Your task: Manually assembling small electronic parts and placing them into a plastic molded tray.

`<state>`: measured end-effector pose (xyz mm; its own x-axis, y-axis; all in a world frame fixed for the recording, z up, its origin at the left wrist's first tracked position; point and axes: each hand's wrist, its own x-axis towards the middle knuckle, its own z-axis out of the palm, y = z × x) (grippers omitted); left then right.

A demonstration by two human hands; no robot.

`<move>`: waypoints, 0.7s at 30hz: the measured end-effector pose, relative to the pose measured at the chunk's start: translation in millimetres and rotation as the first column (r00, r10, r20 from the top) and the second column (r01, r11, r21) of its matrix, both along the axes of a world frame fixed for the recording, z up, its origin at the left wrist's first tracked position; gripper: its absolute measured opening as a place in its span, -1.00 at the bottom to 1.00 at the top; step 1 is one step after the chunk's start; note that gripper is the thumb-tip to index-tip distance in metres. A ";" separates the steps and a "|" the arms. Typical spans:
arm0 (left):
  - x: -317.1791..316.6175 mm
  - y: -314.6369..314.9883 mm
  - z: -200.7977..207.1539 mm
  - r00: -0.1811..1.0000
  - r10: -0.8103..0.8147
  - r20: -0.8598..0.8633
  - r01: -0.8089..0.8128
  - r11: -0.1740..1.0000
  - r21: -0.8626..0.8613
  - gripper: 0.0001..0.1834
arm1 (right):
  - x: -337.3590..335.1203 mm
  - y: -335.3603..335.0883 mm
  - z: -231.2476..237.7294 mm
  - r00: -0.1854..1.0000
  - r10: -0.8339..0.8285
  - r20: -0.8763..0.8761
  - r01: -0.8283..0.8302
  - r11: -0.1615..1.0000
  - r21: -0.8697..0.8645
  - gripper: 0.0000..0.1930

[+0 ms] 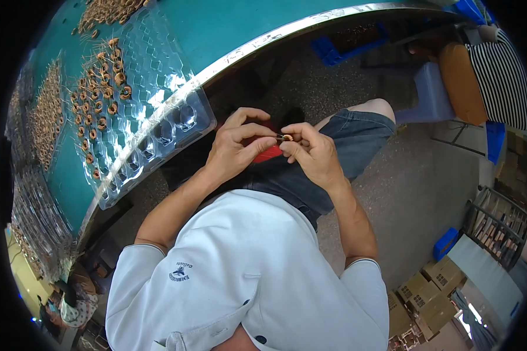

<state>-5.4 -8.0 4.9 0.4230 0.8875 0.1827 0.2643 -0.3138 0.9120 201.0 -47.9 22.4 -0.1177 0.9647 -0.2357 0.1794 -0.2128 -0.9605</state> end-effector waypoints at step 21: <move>6.9 -5.0 2.7 0.929 0.225 0.293 0.005 0.785 -0.620 -0.72 | -5.3 -7.7 -13.2 0.988 -0.097 0.123 0.070 0.976 0.207 -0.72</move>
<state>1.5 -12.9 7.6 0.3302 0.8973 -0.2930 -0.0924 0.3396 0.9360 195.7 -55.6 9.2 -0.0159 0.9989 -0.0432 0.2971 -0.0366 -0.9541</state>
